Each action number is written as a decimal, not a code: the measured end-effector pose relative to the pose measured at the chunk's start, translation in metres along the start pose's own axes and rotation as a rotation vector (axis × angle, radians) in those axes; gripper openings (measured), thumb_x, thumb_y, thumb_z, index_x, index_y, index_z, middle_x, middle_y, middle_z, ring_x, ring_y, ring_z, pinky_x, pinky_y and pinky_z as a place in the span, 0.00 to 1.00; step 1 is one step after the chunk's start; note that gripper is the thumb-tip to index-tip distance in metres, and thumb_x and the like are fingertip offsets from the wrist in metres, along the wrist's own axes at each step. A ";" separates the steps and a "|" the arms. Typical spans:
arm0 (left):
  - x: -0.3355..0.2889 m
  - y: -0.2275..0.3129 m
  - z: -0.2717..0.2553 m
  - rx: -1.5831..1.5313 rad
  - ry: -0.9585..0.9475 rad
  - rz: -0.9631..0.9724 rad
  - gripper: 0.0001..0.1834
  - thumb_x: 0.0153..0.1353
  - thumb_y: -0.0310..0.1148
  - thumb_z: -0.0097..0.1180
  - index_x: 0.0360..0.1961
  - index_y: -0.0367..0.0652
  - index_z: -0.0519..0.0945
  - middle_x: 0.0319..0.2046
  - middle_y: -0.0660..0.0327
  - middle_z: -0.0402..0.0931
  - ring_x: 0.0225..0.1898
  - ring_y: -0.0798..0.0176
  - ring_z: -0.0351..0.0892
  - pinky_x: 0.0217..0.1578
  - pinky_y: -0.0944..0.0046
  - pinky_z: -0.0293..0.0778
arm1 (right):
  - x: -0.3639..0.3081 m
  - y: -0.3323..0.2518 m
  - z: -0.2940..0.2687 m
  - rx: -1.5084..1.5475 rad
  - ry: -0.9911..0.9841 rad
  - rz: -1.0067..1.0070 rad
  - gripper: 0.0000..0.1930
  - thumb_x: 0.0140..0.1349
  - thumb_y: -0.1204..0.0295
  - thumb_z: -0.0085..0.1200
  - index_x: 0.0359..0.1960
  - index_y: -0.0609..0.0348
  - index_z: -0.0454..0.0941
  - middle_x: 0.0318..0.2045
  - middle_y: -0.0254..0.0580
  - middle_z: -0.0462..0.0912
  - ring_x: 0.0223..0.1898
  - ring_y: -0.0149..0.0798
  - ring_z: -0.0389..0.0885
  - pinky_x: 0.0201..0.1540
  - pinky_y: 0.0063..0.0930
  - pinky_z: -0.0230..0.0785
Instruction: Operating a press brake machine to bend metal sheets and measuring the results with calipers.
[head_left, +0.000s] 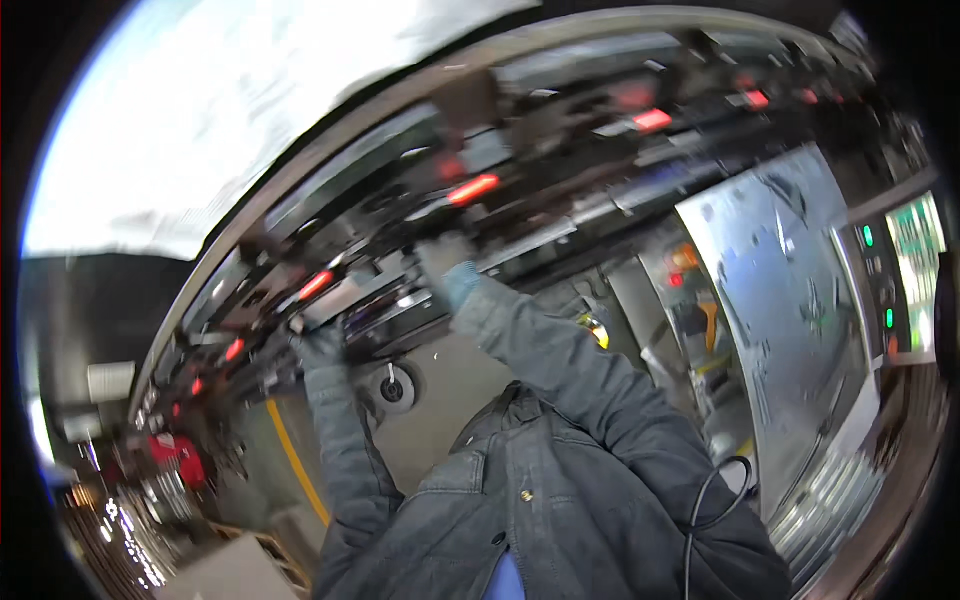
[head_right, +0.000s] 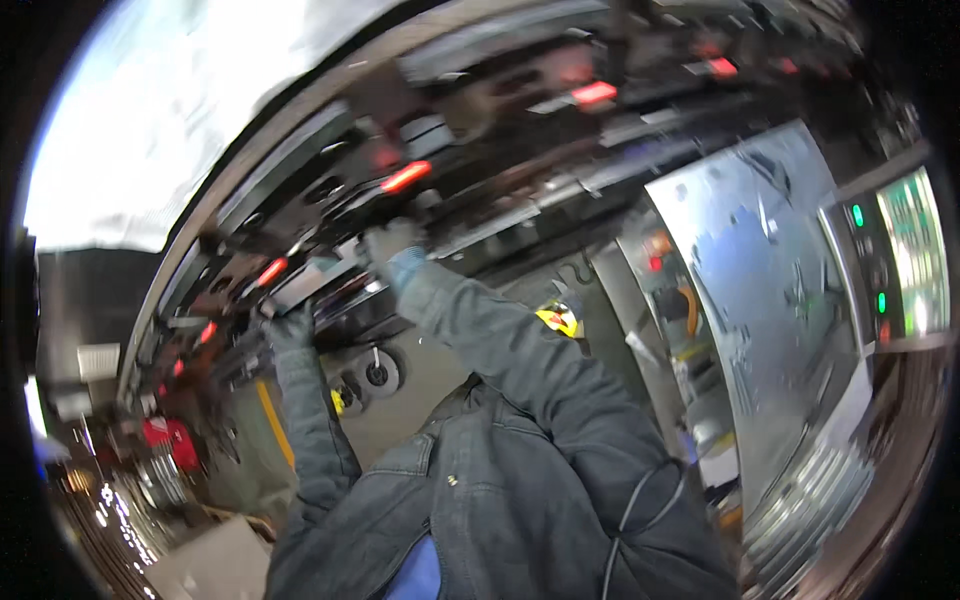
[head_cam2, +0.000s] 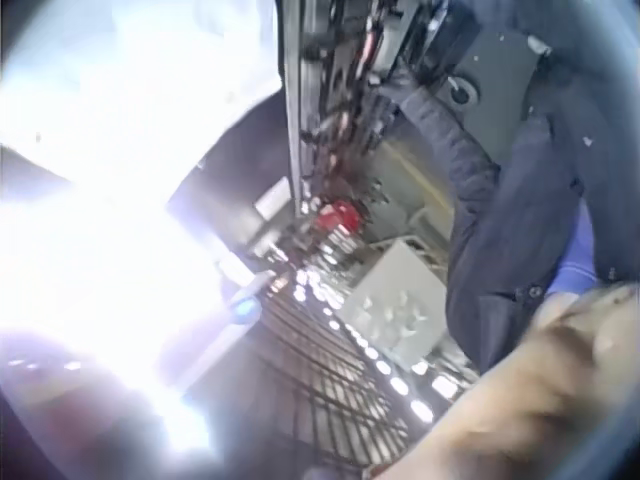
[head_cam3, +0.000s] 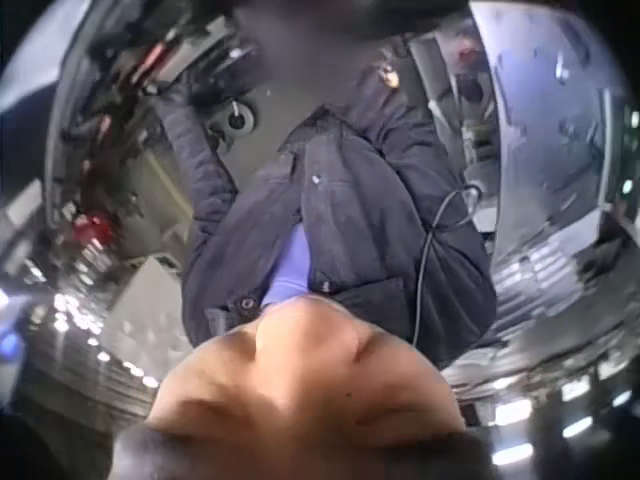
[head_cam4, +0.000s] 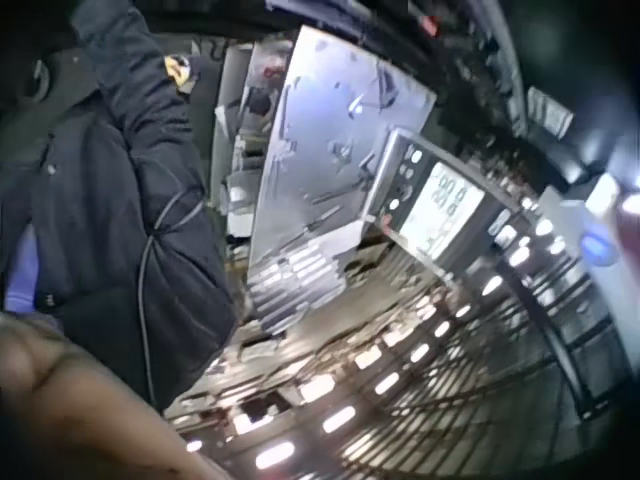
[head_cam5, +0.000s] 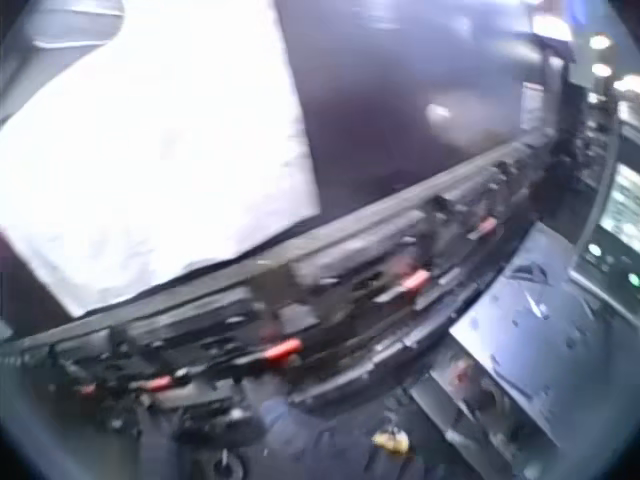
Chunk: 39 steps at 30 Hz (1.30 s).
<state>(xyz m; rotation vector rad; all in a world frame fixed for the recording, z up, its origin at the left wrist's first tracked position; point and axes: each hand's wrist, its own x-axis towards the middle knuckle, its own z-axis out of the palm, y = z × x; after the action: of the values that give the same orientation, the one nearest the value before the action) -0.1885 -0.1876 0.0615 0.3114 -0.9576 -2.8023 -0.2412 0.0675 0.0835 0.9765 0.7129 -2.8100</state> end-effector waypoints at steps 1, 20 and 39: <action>0.003 -0.008 0.009 -0.082 -0.038 -0.099 0.22 0.41 0.36 0.51 0.41 0.44 0.70 0.43 0.57 0.71 0.46 0.55 0.68 0.50 0.42 0.59 | 0.013 -0.010 0.007 -0.043 -0.029 0.022 0.09 0.53 0.73 0.35 0.27 0.64 0.68 0.18 0.46 0.74 0.12 0.29 0.66 0.11 0.14 0.54; -0.009 -0.027 0.014 -0.169 0.090 -0.121 0.33 0.43 0.51 0.57 0.48 0.44 0.65 0.44 0.52 0.69 0.42 0.46 0.71 0.30 0.44 0.75 | -0.015 -0.028 -0.005 -0.440 -0.245 0.116 0.08 0.52 0.73 0.35 0.25 0.64 0.68 0.17 0.45 0.73 0.10 0.28 0.64 0.10 0.13 0.52; 0.001 -0.036 0.000 -0.102 0.119 -0.106 0.30 0.45 0.52 0.55 0.47 0.46 0.67 0.42 0.55 0.70 0.41 0.50 0.73 0.27 0.49 0.77 | -0.020 -0.032 -0.005 -0.529 -0.213 0.026 0.08 0.52 0.73 0.36 0.24 0.63 0.68 0.16 0.43 0.73 0.09 0.27 0.62 0.09 0.13 0.50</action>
<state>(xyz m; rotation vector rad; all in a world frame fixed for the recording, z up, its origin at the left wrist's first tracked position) -0.1927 -0.1595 0.0386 0.5218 -0.7910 -2.8768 -0.2298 0.0968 0.1044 0.5773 1.2998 -2.4381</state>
